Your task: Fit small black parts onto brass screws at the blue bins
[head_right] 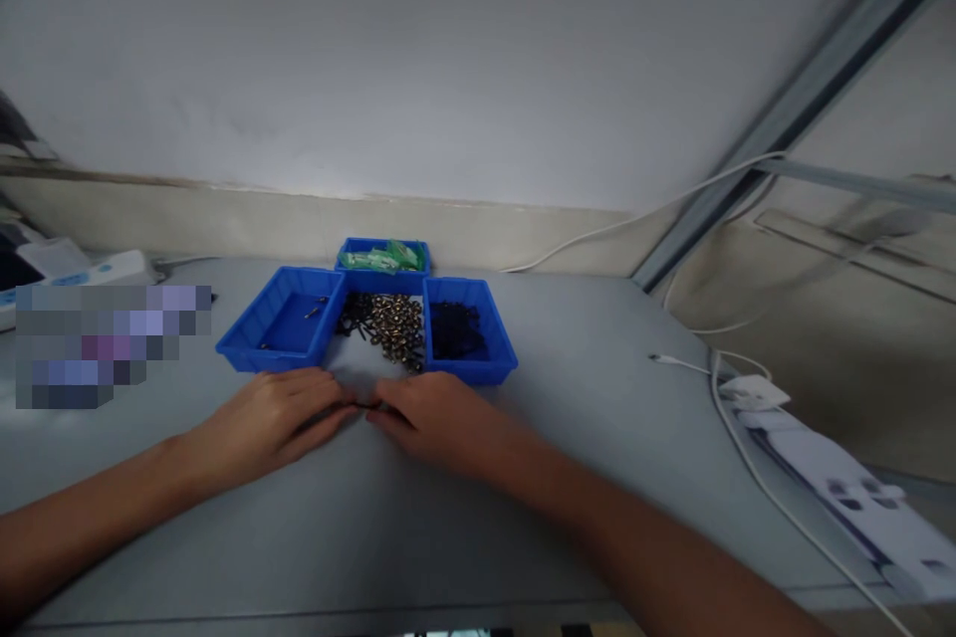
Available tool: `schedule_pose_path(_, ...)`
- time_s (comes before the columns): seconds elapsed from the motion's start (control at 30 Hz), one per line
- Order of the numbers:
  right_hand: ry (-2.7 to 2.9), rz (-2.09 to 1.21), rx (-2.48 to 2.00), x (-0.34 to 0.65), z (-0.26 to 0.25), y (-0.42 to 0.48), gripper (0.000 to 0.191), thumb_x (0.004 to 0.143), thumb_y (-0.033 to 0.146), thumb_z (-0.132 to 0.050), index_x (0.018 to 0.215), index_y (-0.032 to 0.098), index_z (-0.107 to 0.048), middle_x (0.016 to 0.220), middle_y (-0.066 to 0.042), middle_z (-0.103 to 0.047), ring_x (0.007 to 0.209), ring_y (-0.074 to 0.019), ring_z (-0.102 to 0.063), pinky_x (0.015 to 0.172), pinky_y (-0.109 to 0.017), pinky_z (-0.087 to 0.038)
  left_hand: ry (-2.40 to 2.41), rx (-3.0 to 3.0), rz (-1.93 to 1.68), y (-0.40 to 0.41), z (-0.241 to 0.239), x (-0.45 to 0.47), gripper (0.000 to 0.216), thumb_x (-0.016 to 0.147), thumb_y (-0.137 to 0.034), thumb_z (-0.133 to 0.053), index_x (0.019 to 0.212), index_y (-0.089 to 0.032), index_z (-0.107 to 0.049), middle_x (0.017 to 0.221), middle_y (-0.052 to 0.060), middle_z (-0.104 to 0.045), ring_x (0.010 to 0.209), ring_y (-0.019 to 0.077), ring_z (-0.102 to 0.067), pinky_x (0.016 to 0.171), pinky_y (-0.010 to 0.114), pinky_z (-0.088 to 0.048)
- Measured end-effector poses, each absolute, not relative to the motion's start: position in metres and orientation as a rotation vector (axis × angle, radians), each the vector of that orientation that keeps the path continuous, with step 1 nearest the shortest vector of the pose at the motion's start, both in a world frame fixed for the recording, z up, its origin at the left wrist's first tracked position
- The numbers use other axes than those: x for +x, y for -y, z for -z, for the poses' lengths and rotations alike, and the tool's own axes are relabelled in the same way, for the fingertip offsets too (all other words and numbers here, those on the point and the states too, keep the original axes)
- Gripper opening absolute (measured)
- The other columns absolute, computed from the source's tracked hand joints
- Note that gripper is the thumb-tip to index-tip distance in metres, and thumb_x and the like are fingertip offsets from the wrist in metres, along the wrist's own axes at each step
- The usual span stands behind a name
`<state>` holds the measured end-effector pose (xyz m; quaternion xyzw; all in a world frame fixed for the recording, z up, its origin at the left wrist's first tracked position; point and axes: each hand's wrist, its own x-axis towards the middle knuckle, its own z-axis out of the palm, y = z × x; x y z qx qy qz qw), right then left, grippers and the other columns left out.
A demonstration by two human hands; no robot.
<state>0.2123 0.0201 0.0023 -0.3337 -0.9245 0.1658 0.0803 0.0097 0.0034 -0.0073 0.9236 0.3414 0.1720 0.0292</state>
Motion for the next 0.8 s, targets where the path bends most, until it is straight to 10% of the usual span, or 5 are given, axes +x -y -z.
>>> schedule_pose_path(0.8, 2.622, -0.752, -0.976, 0.209, -0.005, -0.013, 0.01, 0.08, 0.028, -0.049, 0.084, 0.02, -0.052, 0.067, 0.002, -0.059, 0.062, -0.011, -0.054, 0.055, -0.021, -0.036, -1.031, 2.806, -0.41, 0.0, 0.011, 0.013, 0.017, 0.086, -0.024, -0.042, 0.08, -0.016, -0.055, 0.071, 0.002, -0.056, 0.065, 0.0143, -0.052, 0.057, 0.026, -0.039)
